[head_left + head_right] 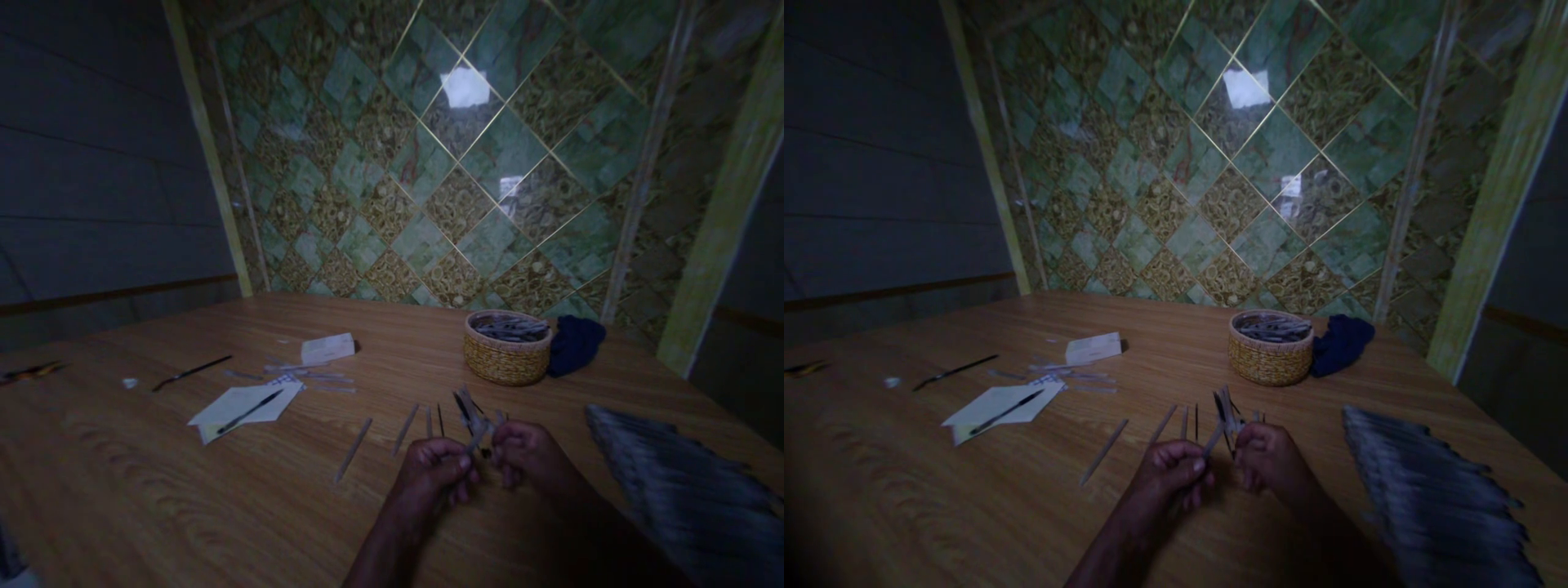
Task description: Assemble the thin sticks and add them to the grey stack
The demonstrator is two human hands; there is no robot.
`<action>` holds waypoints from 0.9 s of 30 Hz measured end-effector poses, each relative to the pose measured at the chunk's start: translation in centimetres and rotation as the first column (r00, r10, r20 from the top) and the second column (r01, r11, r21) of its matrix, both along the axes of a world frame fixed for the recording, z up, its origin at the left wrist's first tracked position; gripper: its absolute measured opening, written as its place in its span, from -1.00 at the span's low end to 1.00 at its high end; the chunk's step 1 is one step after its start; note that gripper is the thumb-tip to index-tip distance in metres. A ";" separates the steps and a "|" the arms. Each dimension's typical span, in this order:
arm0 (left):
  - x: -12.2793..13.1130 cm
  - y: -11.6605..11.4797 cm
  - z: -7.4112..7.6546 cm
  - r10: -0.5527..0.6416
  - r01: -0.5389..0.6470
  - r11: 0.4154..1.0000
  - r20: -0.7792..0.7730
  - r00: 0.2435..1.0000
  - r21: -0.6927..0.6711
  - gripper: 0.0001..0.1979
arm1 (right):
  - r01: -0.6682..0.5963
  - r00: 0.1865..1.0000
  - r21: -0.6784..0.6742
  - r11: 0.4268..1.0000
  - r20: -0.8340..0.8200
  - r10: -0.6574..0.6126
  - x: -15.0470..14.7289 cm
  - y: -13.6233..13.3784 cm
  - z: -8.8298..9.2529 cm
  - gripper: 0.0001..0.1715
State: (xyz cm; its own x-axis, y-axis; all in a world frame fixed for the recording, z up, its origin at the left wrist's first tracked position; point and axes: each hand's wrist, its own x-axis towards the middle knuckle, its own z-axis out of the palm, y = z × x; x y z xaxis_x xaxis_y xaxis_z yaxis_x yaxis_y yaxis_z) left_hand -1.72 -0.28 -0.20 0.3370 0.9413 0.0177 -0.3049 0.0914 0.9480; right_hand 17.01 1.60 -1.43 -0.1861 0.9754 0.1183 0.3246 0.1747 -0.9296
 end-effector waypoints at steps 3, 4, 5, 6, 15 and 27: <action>0.1 -0.1 0.0 -0.001 0.002 1.000 -0.018 1.000 0.008 -0.73 | -0.110 0.848 -0.053 0.993 -0.526 0.066 0.2 -1.4 1.2 -0.68; 0.2 -0.1 -0.1 -0.003 0.004 1.000 -0.025 1.000 0.010 -0.73 | -0.127 0.802 -0.049 0.991 -0.592 0.074 0.3 -1.8 1.6 -0.68; 0.2 -0.1 -0.1 -0.008 0.008 1.000 -0.030 1.000 0.011 -0.73 | -0.138 0.766 -0.046 0.989 -0.638 0.077 0.3 -2.1 1.8 -0.69; 0.2 -0.1 -0.2 -0.015 0.016 1.000 -0.037 0.999 0.012 -0.72 | -0.148 0.736 -0.044 0.988 -0.672 0.080 0.3 -2.4 2.0 -0.69; 0.3 0.0 -0.6 -0.063 0.065 0.997 -0.066 0.996 0.039 -0.74 | -0.204 0.649 -0.075 0.976 -0.756 0.078 0.3 -2.9 1.8 -0.61; 0.5 -0.3 -0.5 -0.073 0.075 0.997 -0.077 0.994 0.028 -0.72 | -0.198 0.571 -0.125 0.972 -0.821 0.011 0.6 -2.3 0.8 -0.67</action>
State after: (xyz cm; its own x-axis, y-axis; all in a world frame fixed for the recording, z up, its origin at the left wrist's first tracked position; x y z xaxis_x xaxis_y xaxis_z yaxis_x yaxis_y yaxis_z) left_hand -1.25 -0.55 -0.73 0.4073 0.9131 0.0177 -0.2251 0.0816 0.9709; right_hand 17.61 -0.72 -0.60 -0.2049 0.9740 0.0971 -0.5894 -0.0436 -0.8066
